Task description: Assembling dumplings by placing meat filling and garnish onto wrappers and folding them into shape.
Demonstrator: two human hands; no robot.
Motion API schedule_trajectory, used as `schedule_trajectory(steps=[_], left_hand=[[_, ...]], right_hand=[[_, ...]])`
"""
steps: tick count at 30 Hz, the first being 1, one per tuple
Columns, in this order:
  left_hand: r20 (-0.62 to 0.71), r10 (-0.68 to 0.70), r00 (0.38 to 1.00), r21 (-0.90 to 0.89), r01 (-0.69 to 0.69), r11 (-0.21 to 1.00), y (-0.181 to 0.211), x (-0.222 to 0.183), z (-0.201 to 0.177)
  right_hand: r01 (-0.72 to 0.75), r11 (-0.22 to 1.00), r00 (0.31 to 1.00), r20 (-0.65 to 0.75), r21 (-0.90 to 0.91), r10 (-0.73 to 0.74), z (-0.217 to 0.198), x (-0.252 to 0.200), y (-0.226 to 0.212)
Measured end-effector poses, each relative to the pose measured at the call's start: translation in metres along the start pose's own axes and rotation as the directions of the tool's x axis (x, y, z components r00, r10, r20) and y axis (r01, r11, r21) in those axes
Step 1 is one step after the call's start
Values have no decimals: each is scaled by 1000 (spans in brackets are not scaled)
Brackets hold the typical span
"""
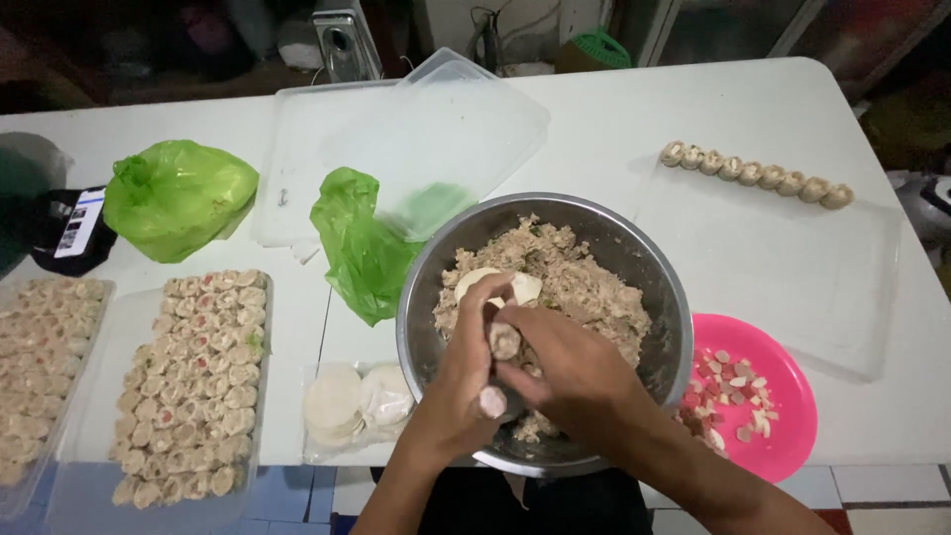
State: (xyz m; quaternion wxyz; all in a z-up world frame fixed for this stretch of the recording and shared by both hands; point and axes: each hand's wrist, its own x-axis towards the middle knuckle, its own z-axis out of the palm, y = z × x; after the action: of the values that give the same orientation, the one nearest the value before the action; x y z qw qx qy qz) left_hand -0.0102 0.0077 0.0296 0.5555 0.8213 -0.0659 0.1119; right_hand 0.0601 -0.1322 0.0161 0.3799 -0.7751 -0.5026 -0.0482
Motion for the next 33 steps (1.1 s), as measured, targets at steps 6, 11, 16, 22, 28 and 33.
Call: schedule_trajectory(steps=[6, 11, 16, 22, 28, 33], left_hand=[[-319, 5, 948, -466, -162, 870, -56, 10, -1], [-264, -57, 963, -632, -128, 764, -46, 28, 10], [-248, 1, 969, -499, -128, 857, -46, 30, 30], [-194, -74, 978, -428, -17, 903, -28, 32, 37], [-103, 7, 995, -188, -26, 982, -71, 2, 2], [5, 2, 1000, 42, -2, 999, -171, -39, -29]], right_hand=[[-84, 962, 996, 23, 261, 81, -10, 4, -4], [-31, 953, 997, -64, 303, 52, 1, 1, 2], [-132, 927, 974, -129, 351, 188, 2, -8, 10], [-284, 850, 938, -58, 444, 343, -1, -21, 26], [-461, 826, 865, -47, 324, 500, -83, -51, 99], [-769, 638, 622, -172, 49, 764, -181, -92, 255]])
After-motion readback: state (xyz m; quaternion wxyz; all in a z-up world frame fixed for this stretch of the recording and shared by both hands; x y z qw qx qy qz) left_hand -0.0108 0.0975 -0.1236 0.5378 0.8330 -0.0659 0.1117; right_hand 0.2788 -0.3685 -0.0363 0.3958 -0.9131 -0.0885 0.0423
